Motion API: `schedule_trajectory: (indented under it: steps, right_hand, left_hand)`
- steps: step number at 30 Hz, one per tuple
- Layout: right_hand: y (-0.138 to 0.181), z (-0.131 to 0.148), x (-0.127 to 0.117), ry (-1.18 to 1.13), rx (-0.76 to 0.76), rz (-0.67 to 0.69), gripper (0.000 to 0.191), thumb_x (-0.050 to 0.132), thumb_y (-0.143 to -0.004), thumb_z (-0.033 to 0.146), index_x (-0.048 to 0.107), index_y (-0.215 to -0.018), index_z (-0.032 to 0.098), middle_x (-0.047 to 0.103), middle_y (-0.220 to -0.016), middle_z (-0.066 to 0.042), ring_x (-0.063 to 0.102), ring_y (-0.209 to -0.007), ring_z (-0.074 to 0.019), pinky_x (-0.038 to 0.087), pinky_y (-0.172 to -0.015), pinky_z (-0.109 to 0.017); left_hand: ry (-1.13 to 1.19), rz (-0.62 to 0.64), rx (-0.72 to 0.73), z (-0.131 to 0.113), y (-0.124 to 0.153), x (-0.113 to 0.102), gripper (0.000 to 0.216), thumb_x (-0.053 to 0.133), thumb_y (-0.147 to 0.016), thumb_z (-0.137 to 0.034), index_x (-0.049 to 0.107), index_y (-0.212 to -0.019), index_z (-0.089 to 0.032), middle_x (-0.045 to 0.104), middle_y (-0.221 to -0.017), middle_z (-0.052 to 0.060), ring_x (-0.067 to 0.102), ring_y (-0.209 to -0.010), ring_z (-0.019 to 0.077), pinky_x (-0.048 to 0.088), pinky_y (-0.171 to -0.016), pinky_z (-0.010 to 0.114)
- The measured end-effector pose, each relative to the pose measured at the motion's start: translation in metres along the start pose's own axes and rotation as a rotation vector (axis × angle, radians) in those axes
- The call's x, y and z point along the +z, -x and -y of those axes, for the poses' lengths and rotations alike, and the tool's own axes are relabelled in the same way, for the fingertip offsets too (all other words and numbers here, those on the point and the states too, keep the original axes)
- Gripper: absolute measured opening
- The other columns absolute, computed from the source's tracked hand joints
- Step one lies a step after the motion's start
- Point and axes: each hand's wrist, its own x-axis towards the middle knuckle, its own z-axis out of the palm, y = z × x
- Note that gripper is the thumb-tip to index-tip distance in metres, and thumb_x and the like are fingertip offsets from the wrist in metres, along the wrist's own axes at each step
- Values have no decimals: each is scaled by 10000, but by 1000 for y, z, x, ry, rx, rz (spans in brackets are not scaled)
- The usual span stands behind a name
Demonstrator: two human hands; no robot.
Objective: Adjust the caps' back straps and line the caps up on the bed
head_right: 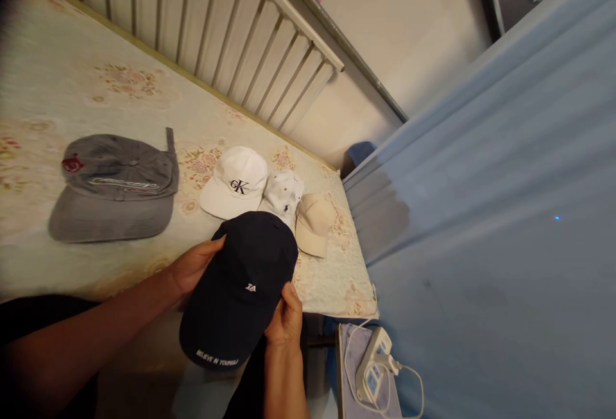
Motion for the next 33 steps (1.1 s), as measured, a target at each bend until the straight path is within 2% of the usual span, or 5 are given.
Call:
schedule_trajectory:
  steps: [6, 12, 16, 21, 33]
  right_hand:
    - [-2, 0, 0, 45, 8, 43, 291, 737, -676, 244, 716, -960, 187, 749, -1021, -51, 669, -1045, -233, 389, -1082, -445]
    - [-3, -4, 4, 112, -16, 56, 355, 752, -693, 268, 690, -1034, 189, 734, -1075, -49, 651, -1076, -214, 454, -1026, -385]
    - [-1, -5, 8, 196, -33, 156, 364, 713, -778, 350, 656, -1104, 199, 729, -1079, -51, 676, -1004, -192, 518, -936, -357]
    - [6, -4, 16, 281, -97, 259, 521, 711, -791, 353, 549, -1278, 262, 644, -1257, -54, 622, -1126, -209, 505, -953, -379]
    - [-18, -13, -3, 522, -255, 92, 563, 661, -810, 418, 516, -1304, 189, 663, -1204, -82, 610, -1107, -180, 456, -968, -325]
  left_hand:
    - [-48, 94, 125, 4, 2, 3, 342, 717, -758, -176, 689, -1097, -139, 748, -1019, 129, 704, -937, 278, 491, -936, 417]
    - [-52, 45, 77, 3, 3, 5, 277, 699, -767, -168, 708, -1041, -126, 763, -923, 135, 721, -839, 263, 512, -896, 430]
    - [-84, 9, 86, 0, 3, 4, 265, 680, -781, -166, 716, -1039, -122, 756, -945, 157, 720, -806, 269, 525, -858, 439]
    - [-118, 29, 47, 0, 6, 5, 258, 655, -798, -169, 714, -1042, -109, 754, -950, 161, 715, -796, 280, 531, -833, 446]
    - [-202, 22, 22, 3, 8, 10, 235, 599, -819, -139, 728, -1006, -79, 762, -869, 135, 712, -767, 264, 543, -815, 408]
